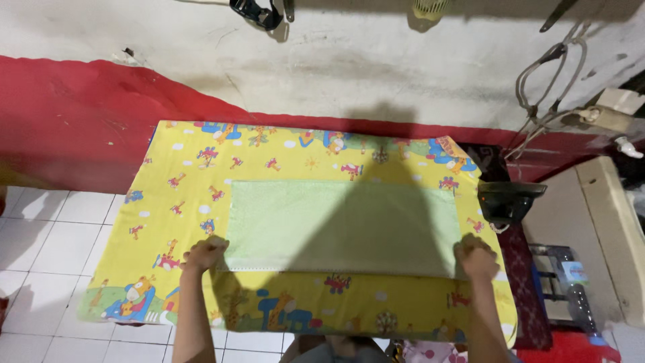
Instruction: The person irons a green fabric item on a patterned ironing surface by hand using an iron, then folds the fabric item and irons it again.
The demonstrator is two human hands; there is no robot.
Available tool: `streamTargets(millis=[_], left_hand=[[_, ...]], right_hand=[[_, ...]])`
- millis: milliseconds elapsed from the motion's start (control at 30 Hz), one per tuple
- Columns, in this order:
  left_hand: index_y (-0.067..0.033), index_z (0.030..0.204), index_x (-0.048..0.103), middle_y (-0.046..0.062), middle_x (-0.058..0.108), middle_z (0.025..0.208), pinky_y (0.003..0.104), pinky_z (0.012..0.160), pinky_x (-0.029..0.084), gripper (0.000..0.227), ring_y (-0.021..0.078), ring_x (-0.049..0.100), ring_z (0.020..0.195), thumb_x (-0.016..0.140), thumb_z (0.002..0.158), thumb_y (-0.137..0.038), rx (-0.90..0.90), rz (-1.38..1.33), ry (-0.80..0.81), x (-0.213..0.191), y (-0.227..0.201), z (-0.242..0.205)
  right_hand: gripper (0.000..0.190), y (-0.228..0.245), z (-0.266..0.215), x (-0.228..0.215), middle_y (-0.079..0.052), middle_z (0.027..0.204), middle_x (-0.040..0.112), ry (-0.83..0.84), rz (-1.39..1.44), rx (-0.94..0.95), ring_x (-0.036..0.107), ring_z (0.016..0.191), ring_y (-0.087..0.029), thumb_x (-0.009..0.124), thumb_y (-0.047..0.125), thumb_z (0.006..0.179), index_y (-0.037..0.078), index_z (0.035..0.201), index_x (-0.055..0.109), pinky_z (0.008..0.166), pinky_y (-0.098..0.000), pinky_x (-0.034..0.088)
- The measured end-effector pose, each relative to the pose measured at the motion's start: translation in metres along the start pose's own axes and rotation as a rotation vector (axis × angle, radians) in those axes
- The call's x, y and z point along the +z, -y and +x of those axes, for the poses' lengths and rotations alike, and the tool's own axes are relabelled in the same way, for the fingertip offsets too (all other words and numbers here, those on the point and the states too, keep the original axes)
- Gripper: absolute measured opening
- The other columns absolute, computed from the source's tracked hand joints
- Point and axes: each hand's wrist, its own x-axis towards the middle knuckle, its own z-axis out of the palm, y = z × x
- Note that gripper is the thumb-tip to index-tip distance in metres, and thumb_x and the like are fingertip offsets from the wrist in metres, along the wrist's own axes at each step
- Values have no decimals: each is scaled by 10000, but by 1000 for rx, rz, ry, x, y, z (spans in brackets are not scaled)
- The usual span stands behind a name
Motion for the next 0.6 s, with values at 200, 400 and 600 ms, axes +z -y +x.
streamTargets(millis=[200, 400, 600], left_hand=[[-249, 1356, 651, 162, 446, 1517, 633, 1114, 261, 674, 428, 350, 1405, 678, 814, -650, -181, -40, -176, 11, -65, 43], [-241, 1321, 664, 77, 479, 1525, 665, 1158, 221, 580, 420, 362, 1422, 673, 843, -569, -103, -115, -283, 16, -104, 78], [-248, 1271, 675, 47, 587, 1391, 650, 1057, 266, 603, 384, 427, 1314, 763, 757, -551, -120, -294, -386, 11, -121, 111]], right_hand=[[453, 70, 58, 32, -79, 1388, 631, 3, -14, -300, 599, 1248, -338, 663, 415, 914, 175, 1297, 642, 981, -485, 548], [393, 103, 112, 38, -13, 1528, 512, -44, -22, -385, 513, 1356, -275, 604, 289, 955, 233, 1343, 634, 1024, -475, 503], [296, 102, 150, 35, 13, 1533, 501, 66, -47, -327, 517, 1346, -249, 641, 266, 931, 248, 1224, 678, 1015, -444, 511]])
